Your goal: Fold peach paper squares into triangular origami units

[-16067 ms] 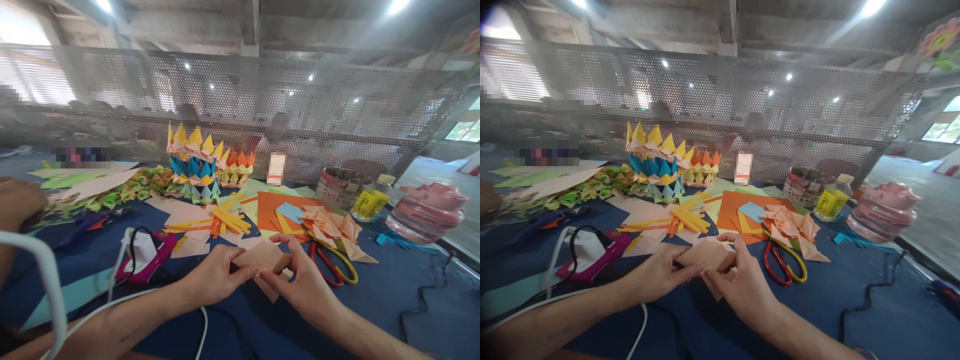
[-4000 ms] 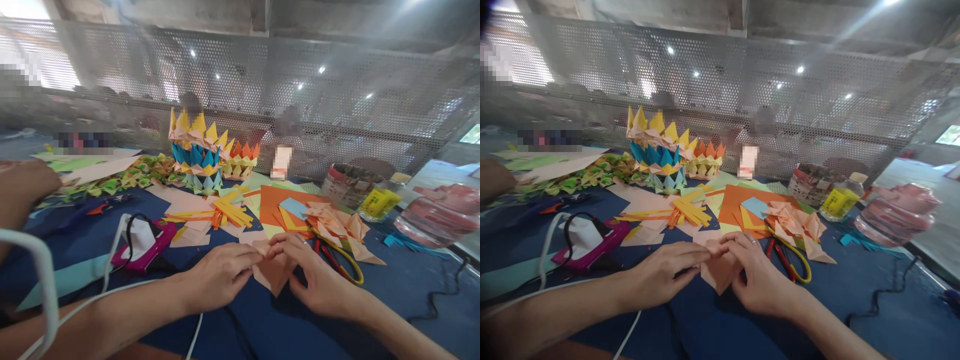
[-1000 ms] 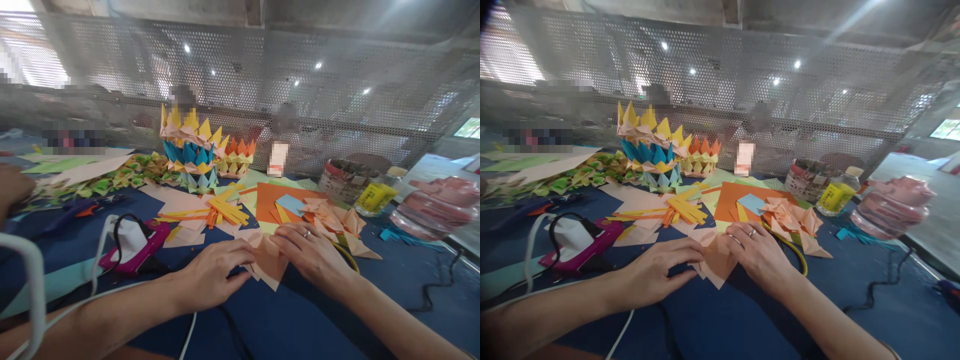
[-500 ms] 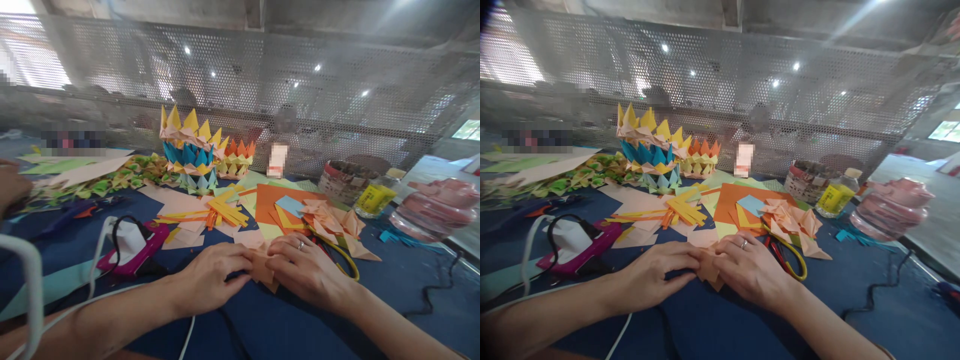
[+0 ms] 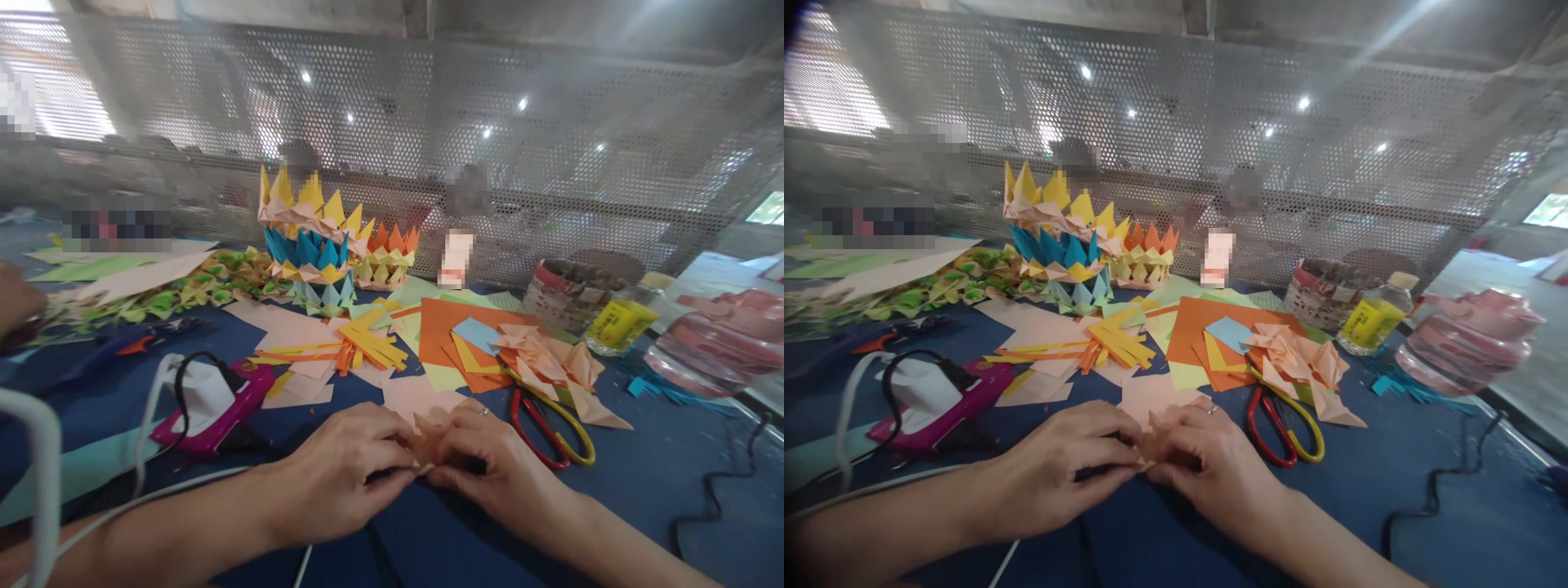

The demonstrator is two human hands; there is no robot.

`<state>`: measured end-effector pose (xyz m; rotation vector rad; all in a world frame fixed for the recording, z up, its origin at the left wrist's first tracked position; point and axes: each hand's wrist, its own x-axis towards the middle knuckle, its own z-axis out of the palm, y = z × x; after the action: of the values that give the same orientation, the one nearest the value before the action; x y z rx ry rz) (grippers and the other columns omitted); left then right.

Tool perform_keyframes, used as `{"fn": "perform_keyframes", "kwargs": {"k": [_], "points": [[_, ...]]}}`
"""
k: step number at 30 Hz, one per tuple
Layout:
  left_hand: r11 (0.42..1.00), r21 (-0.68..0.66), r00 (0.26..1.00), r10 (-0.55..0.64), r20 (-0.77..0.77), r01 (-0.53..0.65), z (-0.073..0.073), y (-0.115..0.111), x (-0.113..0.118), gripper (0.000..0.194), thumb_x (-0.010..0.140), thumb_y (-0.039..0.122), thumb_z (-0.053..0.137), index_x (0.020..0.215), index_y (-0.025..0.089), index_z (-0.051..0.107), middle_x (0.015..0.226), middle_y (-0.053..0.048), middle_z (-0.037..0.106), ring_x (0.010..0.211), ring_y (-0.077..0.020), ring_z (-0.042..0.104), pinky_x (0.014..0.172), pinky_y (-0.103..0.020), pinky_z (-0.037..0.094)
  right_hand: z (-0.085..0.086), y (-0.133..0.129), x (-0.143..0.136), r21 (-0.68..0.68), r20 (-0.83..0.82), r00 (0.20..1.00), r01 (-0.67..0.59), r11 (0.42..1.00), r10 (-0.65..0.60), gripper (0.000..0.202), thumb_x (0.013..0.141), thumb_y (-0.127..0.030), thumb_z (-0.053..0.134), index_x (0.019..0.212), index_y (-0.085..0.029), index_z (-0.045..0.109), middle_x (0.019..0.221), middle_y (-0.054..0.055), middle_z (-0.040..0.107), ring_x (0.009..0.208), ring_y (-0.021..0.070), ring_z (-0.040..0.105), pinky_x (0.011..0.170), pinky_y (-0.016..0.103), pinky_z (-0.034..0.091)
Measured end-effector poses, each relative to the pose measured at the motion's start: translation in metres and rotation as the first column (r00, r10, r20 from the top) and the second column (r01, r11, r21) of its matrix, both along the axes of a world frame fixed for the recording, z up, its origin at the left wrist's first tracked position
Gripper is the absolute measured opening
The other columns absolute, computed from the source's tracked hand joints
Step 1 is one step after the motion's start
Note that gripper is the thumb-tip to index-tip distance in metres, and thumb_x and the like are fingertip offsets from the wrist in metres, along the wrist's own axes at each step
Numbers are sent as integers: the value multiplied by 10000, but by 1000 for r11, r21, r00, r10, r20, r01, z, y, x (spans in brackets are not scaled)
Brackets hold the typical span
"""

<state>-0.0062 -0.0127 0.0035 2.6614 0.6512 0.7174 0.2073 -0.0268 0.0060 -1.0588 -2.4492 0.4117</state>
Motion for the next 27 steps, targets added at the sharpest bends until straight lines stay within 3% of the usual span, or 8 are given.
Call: {"fn": "perform_keyframes", "kwargs": {"k": [7, 13, 21, 27], "points": [[1000, 7, 1000, 9, 26, -9, -7, 0, -2, 187, 831, 202, 494, 967, 192, 623, 984, -47, 629, 928, -143, 571, 846, -268, 434, 4, -3, -3, -105, 46, 984, 178, 978, -174, 275, 808, -311, 563, 592, -168, 471, 645, -20, 538, 667, 113, 474, 624, 240, 344], [996, 94, 1000, 7, -4, -7, -8, -2, -3, 293, 849, 201, 468, 1133, 204, 539, 1007, -61, 620, 933, -149, 570, 820, -281, 459, 8, -5, -5, -149, 75, 975, 218, 964, -209, 220, 805, -250, 539, 608, -170, 482, 655, -17, 554, 674, 117, 470, 633, 248, 325], [975, 220, 993, 32, -115, -6, -3, -8, -4, 301, 855, 231, 468, 1150, 245, 525, 1036, -53, 570, 961, -162, 544, 858, -313, 455, 4, -6, -7, -146, 67, 966, 257, 955, -250, 163, 762, -210, 563, 620, -172, 493, 653, -13, 547, 665, 120, 469, 618, 247, 315], [967, 255, 992, 39, -122, -7, -5, -7, -4, 263, 864, 251, 456, 1106, 247, 557, 1003, -58, 561, 919, -157, 541, 824, -293, 461, 12, 1, 5, -296, 76, 963, 268, 917, -257, 127, 704, -275, 638, 679, -186, 550, 684, -18, 581, 684, 121, 498, 595, 217, 345]]}}
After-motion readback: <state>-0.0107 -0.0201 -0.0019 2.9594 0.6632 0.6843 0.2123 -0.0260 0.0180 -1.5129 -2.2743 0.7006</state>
